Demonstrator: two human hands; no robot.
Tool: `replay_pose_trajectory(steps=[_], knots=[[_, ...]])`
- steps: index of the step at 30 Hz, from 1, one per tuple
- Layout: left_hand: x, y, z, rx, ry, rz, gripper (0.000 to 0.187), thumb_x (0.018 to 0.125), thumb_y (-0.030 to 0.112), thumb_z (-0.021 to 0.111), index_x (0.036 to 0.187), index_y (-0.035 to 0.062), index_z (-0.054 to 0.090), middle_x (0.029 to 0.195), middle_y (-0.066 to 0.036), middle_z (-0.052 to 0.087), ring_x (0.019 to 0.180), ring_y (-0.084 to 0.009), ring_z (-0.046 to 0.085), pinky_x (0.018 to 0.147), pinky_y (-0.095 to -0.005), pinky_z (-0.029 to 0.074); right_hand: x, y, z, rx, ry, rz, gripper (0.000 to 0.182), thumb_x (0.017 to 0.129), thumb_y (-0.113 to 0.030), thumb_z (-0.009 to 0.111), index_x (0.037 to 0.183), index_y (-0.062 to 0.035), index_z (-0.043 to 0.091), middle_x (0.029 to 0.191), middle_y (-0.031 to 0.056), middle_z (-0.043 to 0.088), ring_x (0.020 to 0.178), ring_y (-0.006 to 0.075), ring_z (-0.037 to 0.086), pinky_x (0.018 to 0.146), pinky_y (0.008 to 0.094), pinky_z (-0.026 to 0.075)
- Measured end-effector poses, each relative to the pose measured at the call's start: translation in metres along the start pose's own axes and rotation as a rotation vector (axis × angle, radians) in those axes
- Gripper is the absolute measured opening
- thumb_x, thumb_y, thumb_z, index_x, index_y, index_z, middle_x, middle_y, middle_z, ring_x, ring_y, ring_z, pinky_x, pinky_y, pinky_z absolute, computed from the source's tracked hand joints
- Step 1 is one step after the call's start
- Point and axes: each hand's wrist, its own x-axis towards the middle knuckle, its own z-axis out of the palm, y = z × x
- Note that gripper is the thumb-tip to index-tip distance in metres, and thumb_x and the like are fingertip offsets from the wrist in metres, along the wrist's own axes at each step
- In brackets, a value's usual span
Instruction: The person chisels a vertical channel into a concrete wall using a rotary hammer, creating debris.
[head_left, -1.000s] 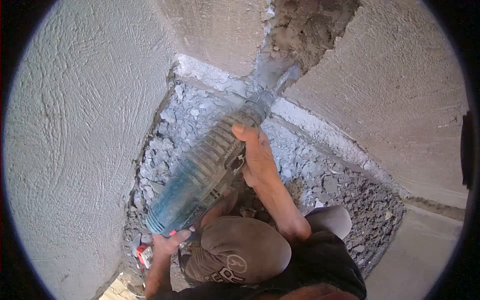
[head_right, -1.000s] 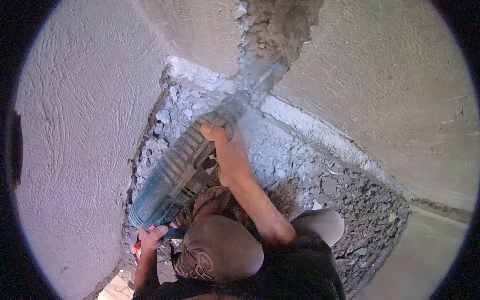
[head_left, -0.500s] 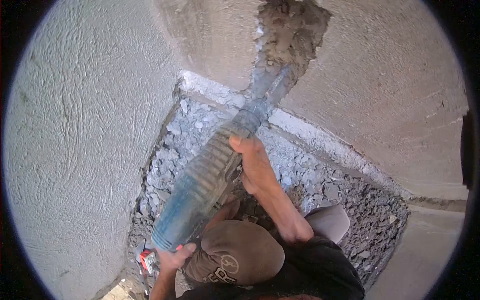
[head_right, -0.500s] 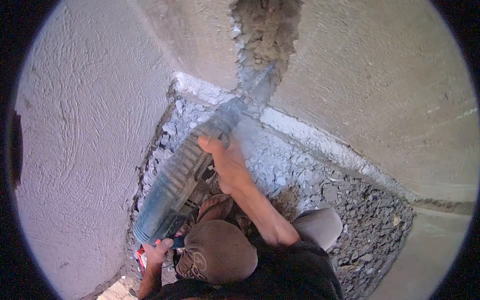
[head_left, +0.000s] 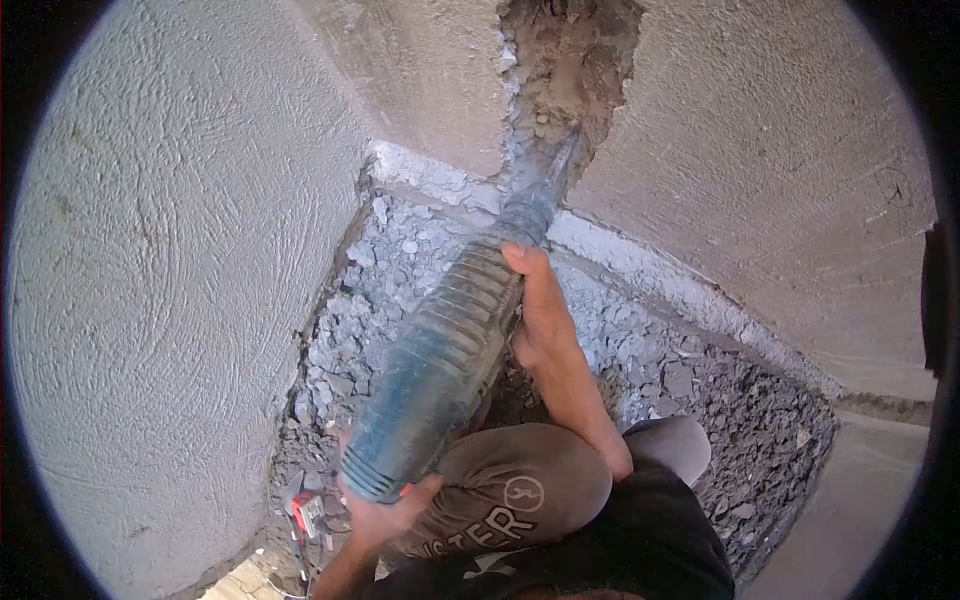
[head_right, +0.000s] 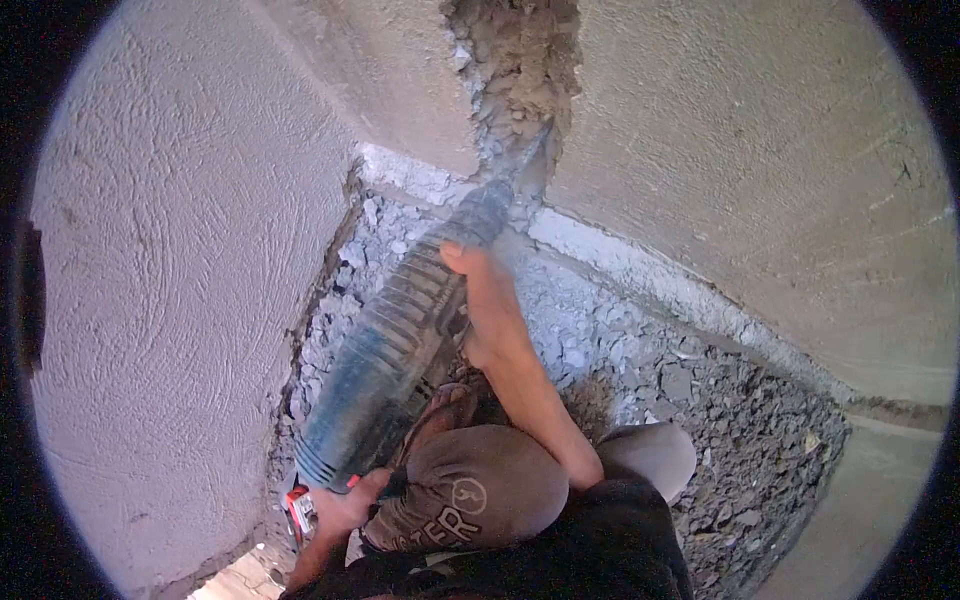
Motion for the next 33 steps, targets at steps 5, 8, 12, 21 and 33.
replay_pose_trajectory(steps=[5, 8, 12, 21, 33], knots=[[0.003, 0.021, 0.007, -0.109, 0.067, 0.074, 0.068, 0.069, 0.006, 0.082, 0.125, -0.0045, 0.047, 0.112, -0.012, 0.065, 0.103, -0.0179, 0.062, 0.093, -0.0328, 0.048, -0.004, -0.002, 0.007, 0.075, 0.032, 0.017, 0.032, 0.087, -0.029, 0.061, 0.106, -0.0027, 0.061, 0.094, 0.009, 0.066, 0.084, 0.0234, 0.066, 0.075, 0.0395, 0.056], [-0.008, 0.027, 0.002, -0.204, 0.109, -0.062, 0.072, 0.069, 0.01, 0.085, 0.128, -0.0046, 0.046, 0.114, -0.011, 0.064, 0.104, -0.0181, 0.062, 0.094, -0.0333, 0.048, -0.009, 0.003, 0.006, 0.066, -0.09, 0.022, 0.047, 0.088, -0.041, 0.066, 0.115, -0.0035, 0.06, 0.102, 0.0094, 0.066, 0.092, 0.0235, 0.065, 0.087, 0.0417, 0.054], [-0.033, 0.032, -0.014, -0.079, 0.149, 0.179, 0.076, 0.069, 0.011, 0.087, 0.13, -0.006, 0.047, 0.117, -0.013, 0.064, 0.107, -0.0188, 0.062, 0.095, -0.0339, 0.048, -0.009, 0.027, 0.014, 0.116, -0.159, -0.005, 0.045, 0.089, -0.038, 0.066, 0.118, -0.004, 0.059, 0.107, 0.009, 0.066, 0.101, 0.0238, 0.064, 0.094, 0.0426, 0.052], [-0.023, 0.082, -0.072, 0.064, 0.097, 0.154, 0.084, 0.063, 0.018, 0.093, 0.13, -0.0061, 0.05, 0.114, -0.013, 0.066, 0.105, -0.0193, 0.064, 0.094, -0.0345, 0.05, -0.03, 0.008, 0.046, 0.3, -0.391, -0.031, 0.052, 0.089, -0.041, 0.071, 0.121, -0.0022, 0.055, 0.11, 0.0085, 0.063, 0.102, 0.0229, 0.063, 0.094, 0.0431, 0.051], [0.026, 0.167, -0.098, 0.821, 0.093, 0.639, 0.092, 0.058, 0.035, 0.091, 0.134, -0.0026, 0.055, 0.114, -0.019, 0.071, 0.105, -0.0267, 0.071, 0.091, -0.0378, 0.056, -0.014, -0.023, 0.065, 0.442, -0.543, -0.051, 0.069, 0.083, -0.059, 0.07, 0.125, -0.0072, 0.053, 0.125, 0.0086, 0.06, 0.116, 0.026, 0.058, 0.103, 0.0488, 0.044]])
